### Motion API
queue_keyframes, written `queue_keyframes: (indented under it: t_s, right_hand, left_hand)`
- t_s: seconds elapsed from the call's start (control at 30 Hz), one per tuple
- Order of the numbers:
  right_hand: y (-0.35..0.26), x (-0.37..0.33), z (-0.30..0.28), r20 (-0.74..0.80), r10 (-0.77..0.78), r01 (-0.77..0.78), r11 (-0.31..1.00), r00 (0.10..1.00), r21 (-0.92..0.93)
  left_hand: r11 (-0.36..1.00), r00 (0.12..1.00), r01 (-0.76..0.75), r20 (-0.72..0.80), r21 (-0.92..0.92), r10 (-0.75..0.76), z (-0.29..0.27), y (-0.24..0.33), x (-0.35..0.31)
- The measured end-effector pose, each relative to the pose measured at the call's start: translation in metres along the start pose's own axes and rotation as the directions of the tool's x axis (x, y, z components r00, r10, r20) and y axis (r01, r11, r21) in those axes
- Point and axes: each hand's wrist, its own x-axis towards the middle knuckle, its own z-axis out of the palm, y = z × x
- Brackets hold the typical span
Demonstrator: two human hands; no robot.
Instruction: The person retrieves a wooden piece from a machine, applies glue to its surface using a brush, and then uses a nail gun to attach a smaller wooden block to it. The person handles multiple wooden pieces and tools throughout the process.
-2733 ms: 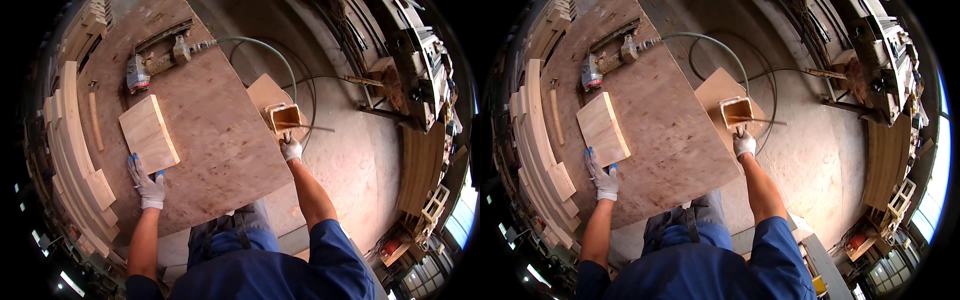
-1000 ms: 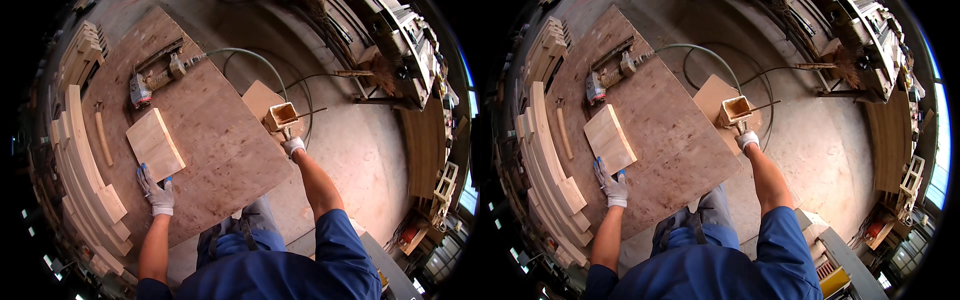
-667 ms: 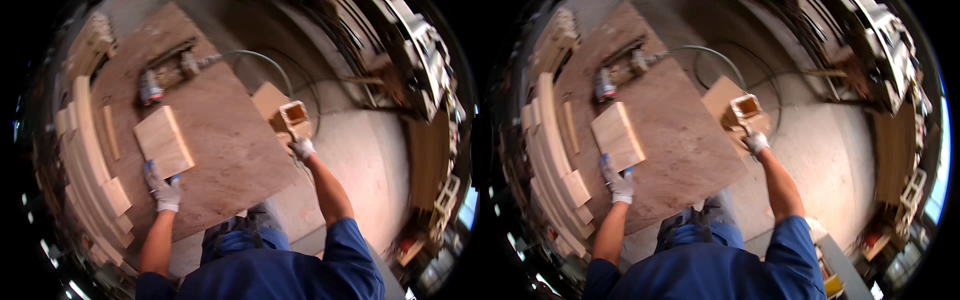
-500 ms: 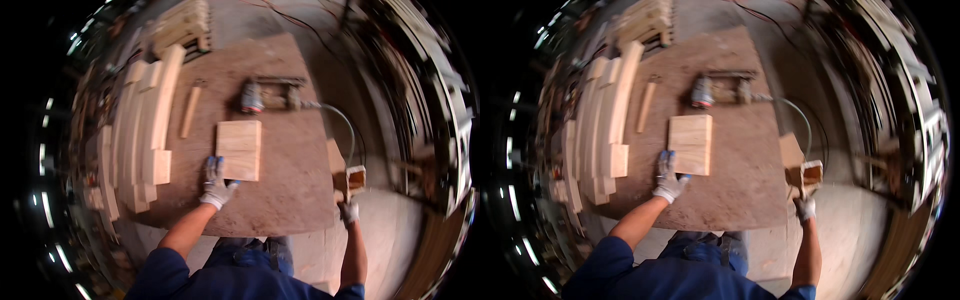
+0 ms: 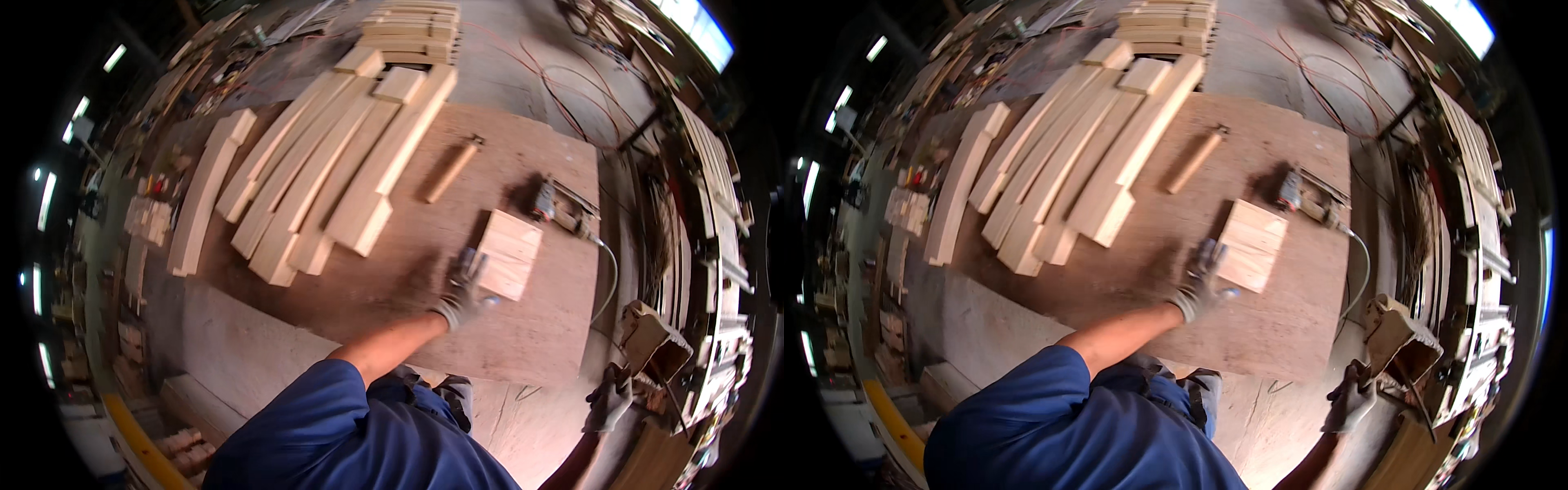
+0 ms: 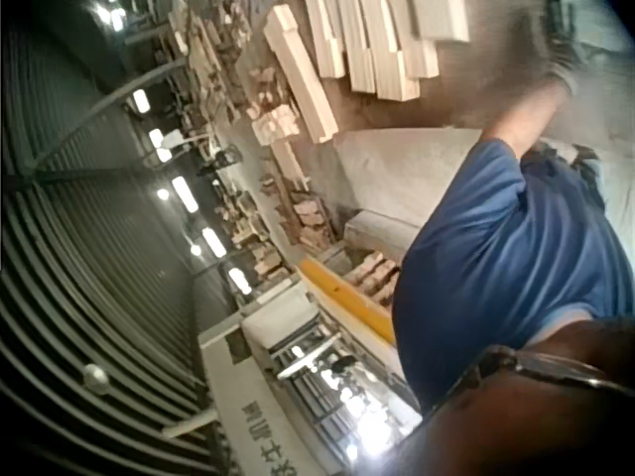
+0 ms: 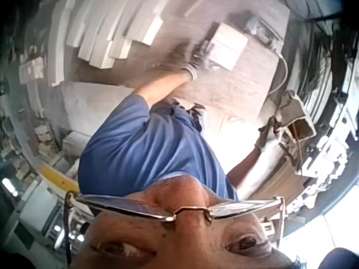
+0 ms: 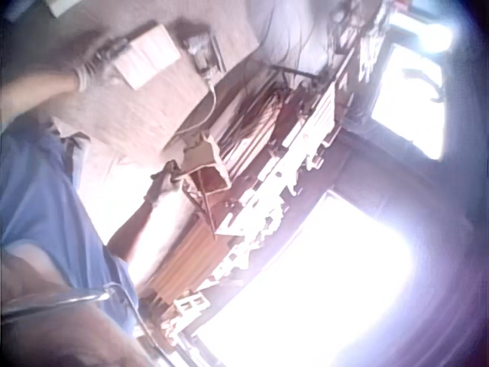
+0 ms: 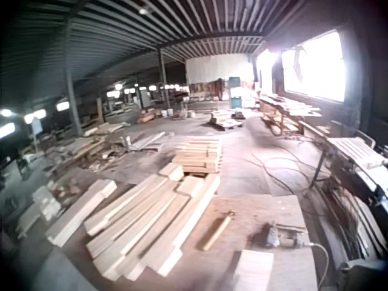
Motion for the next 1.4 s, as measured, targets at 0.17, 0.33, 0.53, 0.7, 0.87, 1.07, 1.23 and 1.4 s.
queue_keyframes:
  t_s: [0.17, 0.33, 0.53, 0.7, 0.87, 1.07, 1.23, 1.4]
  right_hand:
    - [-0.040, -0.118, 0.128, 0.065, -0.006, 0.004, 1.000, 0.998, 0.028]
    - [-0.065, -0.185, 0.209, 0.398, 0.029, -0.060, 0.996, 0.917, 0.066]
    - [-0.077, -0.192, 0.243, 0.483, -0.006, -0.030, 0.997, 0.876, 0.068]
    - [-0.094, -0.199, 0.262, 0.537, -0.095, 0.060, 0.995, 0.838, 0.083]
    - [-0.113, -0.212, 0.272, 0.590, -0.102, 0.031, 0.991, 0.801, 0.129]
    - [-0.096, -0.204, 0.275, 0.587, -0.135, 0.038, 0.984, 0.798, 0.175]
    - [-0.114, -0.173, 0.249, 0.500, -0.044, -0.035, 0.989, 0.865, 0.147]
    - [-0.092, -0.141, 0.191, 0.266, -0.162, 0.119, 0.978, 0.950, 0.173]
  left_hand:
    - [0.646, 0.857, 0.299, 0.496, -0.702, 0.142, -0.097, 0.084, -0.045]
    - [0.329, 0.901, 0.377, 0.425, -0.866, 0.087, -0.141, 0.075, -0.073]
    - [-0.084, 0.905, 0.424, 0.418, -0.902, 0.081, -0.161, 0.037, -0.078]
    - [-0.357, 0.933, 0.347, 0.356, -0.867, 0.042, -0.150, 0.018, -0.070]
    - [-0.201, 0.934, 0.337, 0.354, -0.920, -0.057, -0.161, 0.005, -0.072]
    - [-0.256, 0.935, 0.334, 0.352, -0.907, -0.030, -0.162, -0.003, -0.080]
    - [0.167, 0.951, 0.236, 0.263, -0.957, 0.164, -0.120, -0.020, -0.081]
    - [0.700, 0.826, 0.507, 0.516, -0.504, -0.227, -0.126, -0.040, -0.083]
